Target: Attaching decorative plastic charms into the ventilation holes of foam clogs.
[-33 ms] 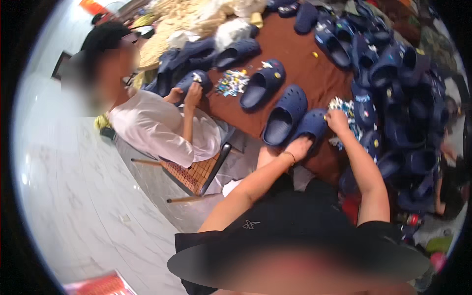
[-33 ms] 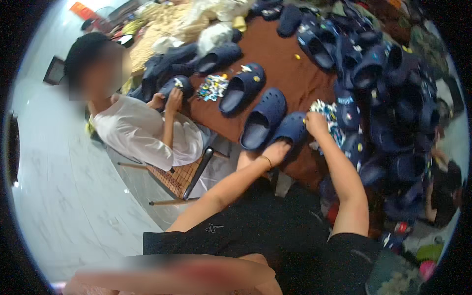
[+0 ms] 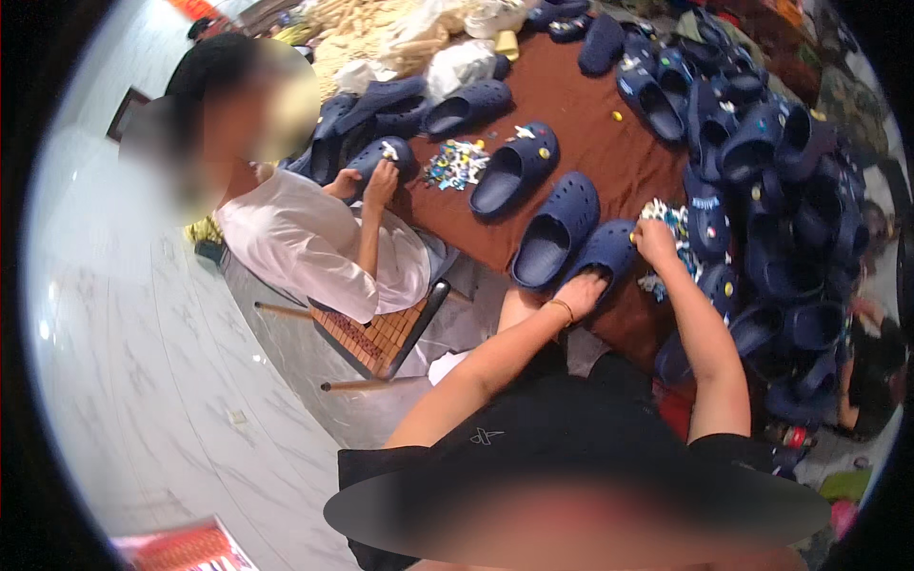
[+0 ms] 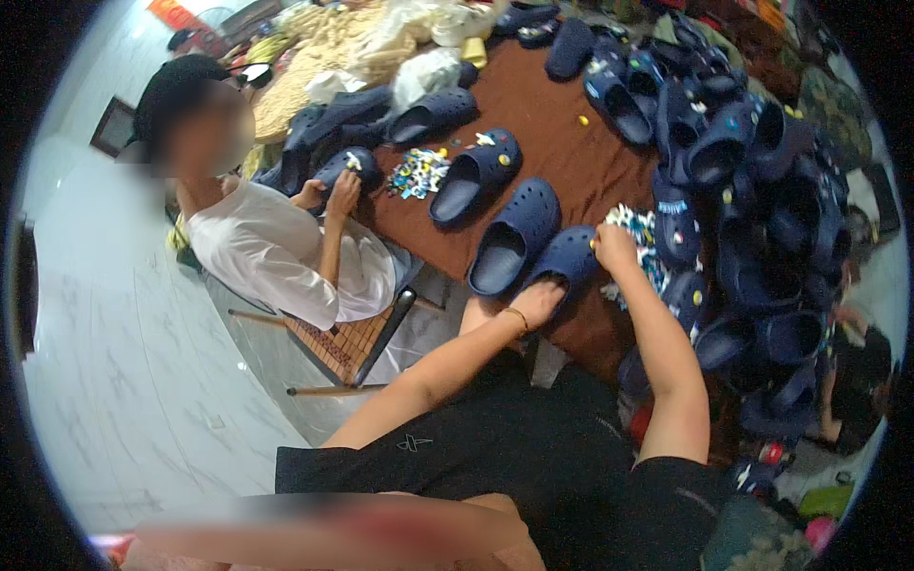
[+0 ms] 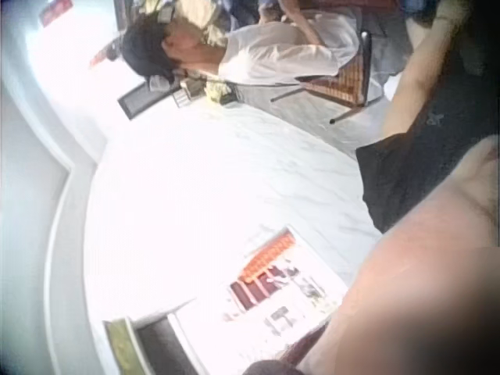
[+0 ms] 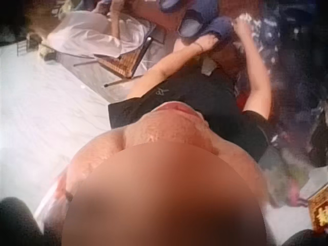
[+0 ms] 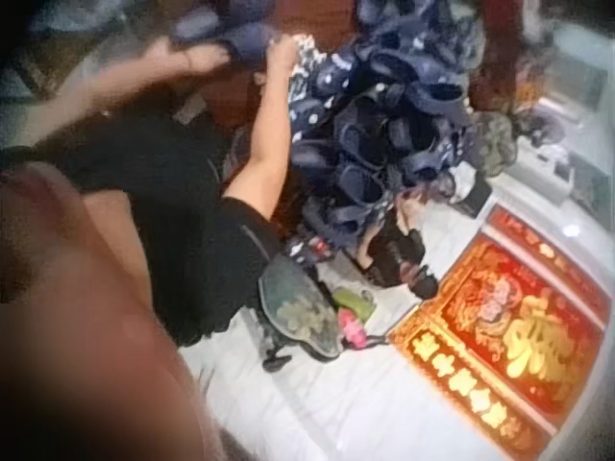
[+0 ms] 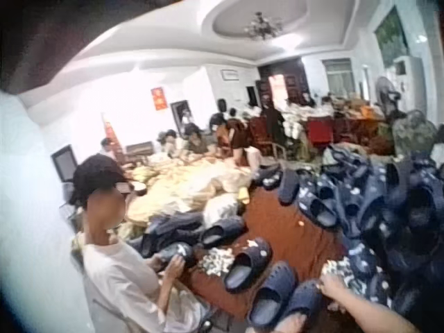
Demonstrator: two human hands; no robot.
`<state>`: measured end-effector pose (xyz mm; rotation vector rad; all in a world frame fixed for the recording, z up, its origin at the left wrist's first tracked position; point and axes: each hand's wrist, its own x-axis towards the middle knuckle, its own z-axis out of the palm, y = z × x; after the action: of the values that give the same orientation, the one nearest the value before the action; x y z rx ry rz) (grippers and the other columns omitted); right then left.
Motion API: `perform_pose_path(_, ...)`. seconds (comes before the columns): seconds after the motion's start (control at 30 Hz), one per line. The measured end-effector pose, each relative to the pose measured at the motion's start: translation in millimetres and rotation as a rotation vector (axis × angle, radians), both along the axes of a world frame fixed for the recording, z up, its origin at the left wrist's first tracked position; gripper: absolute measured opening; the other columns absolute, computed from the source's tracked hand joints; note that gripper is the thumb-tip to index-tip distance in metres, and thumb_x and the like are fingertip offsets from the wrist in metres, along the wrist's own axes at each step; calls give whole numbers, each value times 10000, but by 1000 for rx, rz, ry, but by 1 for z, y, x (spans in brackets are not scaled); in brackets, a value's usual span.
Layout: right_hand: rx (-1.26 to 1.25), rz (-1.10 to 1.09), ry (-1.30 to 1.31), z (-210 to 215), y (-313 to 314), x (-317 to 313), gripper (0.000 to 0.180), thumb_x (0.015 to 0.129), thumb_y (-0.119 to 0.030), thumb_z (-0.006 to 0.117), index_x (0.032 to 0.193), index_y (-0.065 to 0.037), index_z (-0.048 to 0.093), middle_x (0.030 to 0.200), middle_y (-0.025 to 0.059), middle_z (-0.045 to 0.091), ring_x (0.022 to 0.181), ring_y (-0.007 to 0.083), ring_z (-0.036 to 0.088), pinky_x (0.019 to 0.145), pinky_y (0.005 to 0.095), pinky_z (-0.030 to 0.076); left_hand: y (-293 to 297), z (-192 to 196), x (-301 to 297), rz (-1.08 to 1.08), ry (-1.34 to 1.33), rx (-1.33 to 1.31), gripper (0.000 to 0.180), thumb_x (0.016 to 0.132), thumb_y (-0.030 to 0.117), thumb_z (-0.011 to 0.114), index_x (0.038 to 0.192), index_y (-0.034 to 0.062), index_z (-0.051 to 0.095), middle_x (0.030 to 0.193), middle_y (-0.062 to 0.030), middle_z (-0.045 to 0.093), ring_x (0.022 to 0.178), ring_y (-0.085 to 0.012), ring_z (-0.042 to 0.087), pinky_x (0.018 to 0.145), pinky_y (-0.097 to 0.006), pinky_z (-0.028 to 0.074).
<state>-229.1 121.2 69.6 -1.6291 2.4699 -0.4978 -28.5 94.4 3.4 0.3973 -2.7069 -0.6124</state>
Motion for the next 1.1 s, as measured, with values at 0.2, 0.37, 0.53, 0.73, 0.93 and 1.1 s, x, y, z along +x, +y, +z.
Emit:
perform_pose_path(0.2, 84, -85, 55, 16, -6, 14, 98, 657, -77, 551, 723, -36, 612, 782, 183, 600, 763, 325, 583, 706, 394, 458, 1, 3, 4, 7, -5, -37, 292, 772, 92, 382, 1033, 22, 493, 969, -183, 516, 892, -317, 529, 792, -373, 417)
perform_pose_path(0.37, 258, -261, 57, 27, -7, 22, 191, 646, -108, 539, 776, 6, 622, 854, 224, 590, 829, 350, 575, 733, 393, 462, 0, -3, 3, -36, -134, 36, 295, 772, 100, 384, 1037, 23, 489, 969, -178, 514, 900, -313, 525, 794, -371, 414)
perform_pose_path(0.53, 227, -330, 89, 23, -25, 24, 197, 677, -104, 520, 806, -1, 628, 861, 215, 597, 813, 346, 588, 722, 402, 466, -1, -4, 3, -28, -62, -12, 275, 769, 100, 383, 1011, 29, 491, 939, -171, 520, 898, -304, 514, 791, -368, 411)
perform_pose_path(0.73, 4, -189, 6, -34, -7, -8, 232, 614, -216, 618, 747, -28, 588, 696, 200, 588, 681, 348, 585, 592, 405, 457, -4, -16, -5, 7, -228, 14, 174, 755, 113, 396, 835, 38, 532, 826, -168, 541, 803, -293, 536, 739, -380, 430)
perform_pose_path(0.93, 61, -413, -1039, -51, 9, -36, 232, 750, -257, 620, 694, -41, 556, 620, 8, 521, 537, 96, 516, 432, 200, 410, -2, -18, 0, -7, -58, 3, 240, 749, 79, 405, 970, 31, 483, 862, -181, 529, 807, -329, 532, 712, -394, 440)
perform_pose_path(1.1, 116, -299, -853, -40, 6, -30, 250, 696, -262, 676, 700, -47, 547, 626, 37, 543, 537, 108, 524, 442, 221, 423, -4, -5, -3, -19, -156, -21, 253, 729, 62, 434, 975, 39, 487, 848, -166, 530, 799, -324, 534, 719, -390, 435)
